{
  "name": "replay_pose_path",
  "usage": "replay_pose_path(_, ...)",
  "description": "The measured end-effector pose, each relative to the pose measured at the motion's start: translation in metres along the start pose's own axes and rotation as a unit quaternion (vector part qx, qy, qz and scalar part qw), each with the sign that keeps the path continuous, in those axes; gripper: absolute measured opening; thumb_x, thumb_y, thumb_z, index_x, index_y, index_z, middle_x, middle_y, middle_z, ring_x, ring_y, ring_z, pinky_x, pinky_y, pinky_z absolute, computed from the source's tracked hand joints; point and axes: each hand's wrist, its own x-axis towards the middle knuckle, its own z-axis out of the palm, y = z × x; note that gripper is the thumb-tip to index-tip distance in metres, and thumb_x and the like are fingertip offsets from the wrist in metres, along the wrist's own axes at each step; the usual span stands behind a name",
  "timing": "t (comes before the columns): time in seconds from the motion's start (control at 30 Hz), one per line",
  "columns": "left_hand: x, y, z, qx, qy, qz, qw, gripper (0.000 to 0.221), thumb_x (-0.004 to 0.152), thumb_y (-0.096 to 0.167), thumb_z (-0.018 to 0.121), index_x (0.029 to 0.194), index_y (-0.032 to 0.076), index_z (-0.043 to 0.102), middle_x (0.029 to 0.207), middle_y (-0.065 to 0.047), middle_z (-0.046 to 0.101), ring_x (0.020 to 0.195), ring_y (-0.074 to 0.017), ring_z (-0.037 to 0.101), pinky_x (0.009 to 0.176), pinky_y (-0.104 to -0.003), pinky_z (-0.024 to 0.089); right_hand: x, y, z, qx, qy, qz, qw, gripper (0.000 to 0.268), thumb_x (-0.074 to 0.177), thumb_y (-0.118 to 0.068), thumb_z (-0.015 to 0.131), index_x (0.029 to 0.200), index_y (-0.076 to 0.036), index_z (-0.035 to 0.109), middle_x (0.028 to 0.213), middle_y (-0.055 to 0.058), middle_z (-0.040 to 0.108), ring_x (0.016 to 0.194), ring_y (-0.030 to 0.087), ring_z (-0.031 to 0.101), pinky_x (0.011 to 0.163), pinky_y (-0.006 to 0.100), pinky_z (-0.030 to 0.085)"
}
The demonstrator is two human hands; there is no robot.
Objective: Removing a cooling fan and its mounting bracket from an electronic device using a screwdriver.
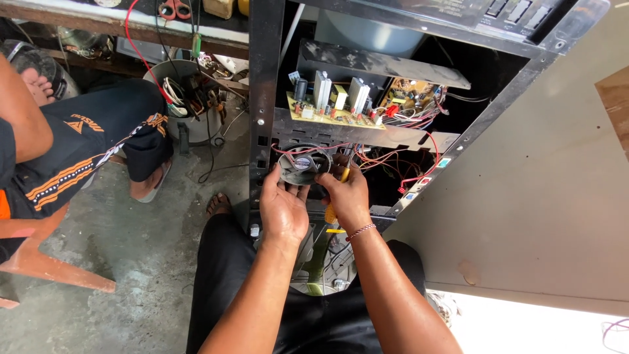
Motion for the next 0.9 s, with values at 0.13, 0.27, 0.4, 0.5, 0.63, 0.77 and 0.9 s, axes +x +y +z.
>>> replay_pose_path(0.13, -0.003, -0.001, 0.006, 0.009, 0.005, 0.007, 1.0, 0.043, 0.09, 0.035, 0.07, 0.129, 0.019, 0.061, 0.14, 0.001, 0.056, 0.126, -0.02, 0.053, 0.113, -0.042, 0.041, 0.0, -0.002, -0.002, 0.0, -0.004, 0.009, 1.0, 0.067, 0.07, -0.014, 0.085, 0.13, 0.003, 0.062, 0.109, 0.019, 0.07, 0.084, 0.03, 0.068, 0.051, 0.031, 0.061)
replay_pose_path(0.27, 0.002, -0.002, 0.005, 0.023, 0.012, 0.017, 1.0, 0.048, 0.089, 0.039, 0.071, 0.131, 0.018, 0.061, 0.138, 0.001, 0.056, 0.124, -0.0201, 0.053, 0.112, -0.042, 0.042, -0.003, -0.008, -0.003, -0.013, -0.006, -0.002, 1.0, 0.065, 0.068, -0.012, 0.086, 0.127, 0.003, 0.064, 0.112, 0.02, 0.069, 0.081, 0.03, 0.067, 0.047, 0.032, 0.06)
replay_pose_path(0.4, 0.0, -0.003, 0.011, 0.049, 0.024, 0.024, 0.998, 0.054, 0.087, 0.045, 0.075, 0.13, 0.016, 0.061, 0.133, -0.002, 0.056, 0.124, -0.0204, 0.053, 0.113, -0.043, 0.042, -0.013, -0.028, -0.007, -0.04, -0.019, -0.006, 0.999, 0.067, 0.067, -0.015, 0.086, 0.128, 0.0, 0.065, 0.119, 0.019, 0.068, 0.083, 0.026, 0.067, 0.046, 0.03, 0.059)
replay_pose_path(0.5, -0.004, -0.004, 0.021, 0.063, 0.027, 0.027, 0.997, 0.056, 0.088, 0.047, 0.074, 0.133, 0.017, 0.059, 0.135, -0.003, 0.055, 0.126, -0.0207, 0.052, 0.116, -0.044, 0.041, -0.014, -0.027, -0.01, -0.021, -0.022, -0.013, 0.999, 0.072, 0.067, -0.017, 0.089, 0.132, 0.002, 0.064, 0.121, 0.019, 0.069, 0.08, 0.022, 0.067, 0.044, 0.027, 0.055)
replay_pose_path(0.63, -0.004, -0.005, 0.027, 0.077, 0.024, 0.029, 0.996, 0.061, 0.087, 0.051, 0.073, 0.135, 0.016, 0.058, 0.135, -0.003, 0.054, 0.128, -0.0208, 0.052, 0.117, -0.045, 0.039, -0.013, -0.03, -0.011, 0.009, -0.017, -0.018, 1.0, 0.069, 0.07, -0.016, 0.087, 0.133, 0.003, 0.065, 0.115, 0.019, 0.07, 0.075, 0.022, 0.066, 0.044, 0.026, 0.056)
replay_pose_path(0.77, -0.009, -0.005, 0.032, 0.096, 0.027, 0.026, 0.995, 0.068, 0.085, 0.054, 0.073, 0.14, 0.018, 0.055, 0.139, -0.004, 0.052, 0.134, -0.0234, 0.05, 0.121, -0.053, 0.033, -0.014, -0.036, -0.016, 0.044, -0.03, -0.019, 0.998, 0.068, 0.071, -0.015, 0.086, 0.134, 0.0, 0.065, 0.103, 0.017, 0.071, 0.07, 0.022, 0.068, 0.042, 0.024, 0.054)
replay_pose_path(0.9, -0.015, -0.007, 0.04, 0.113, 0.019, 0.03, 0.993, 0.074, 0.085, 0.058, 0.071, 0.145, 0.019, 0.051, 0.145, -0.006, 0.048, 0.141, -0.0271, 0.045, 0.124, -0.062, 0.022, -0.01, -0.038, -0.022, 0.076, -0.048, -0.017, 0.996, 0.065, 0.072, -0.011, 0.087, 0.133, -0.002, 0.066, 0.081, 0.015, 0.074, 0.061, 0.021, 0.071, 0.039, 0.022, 0.053)
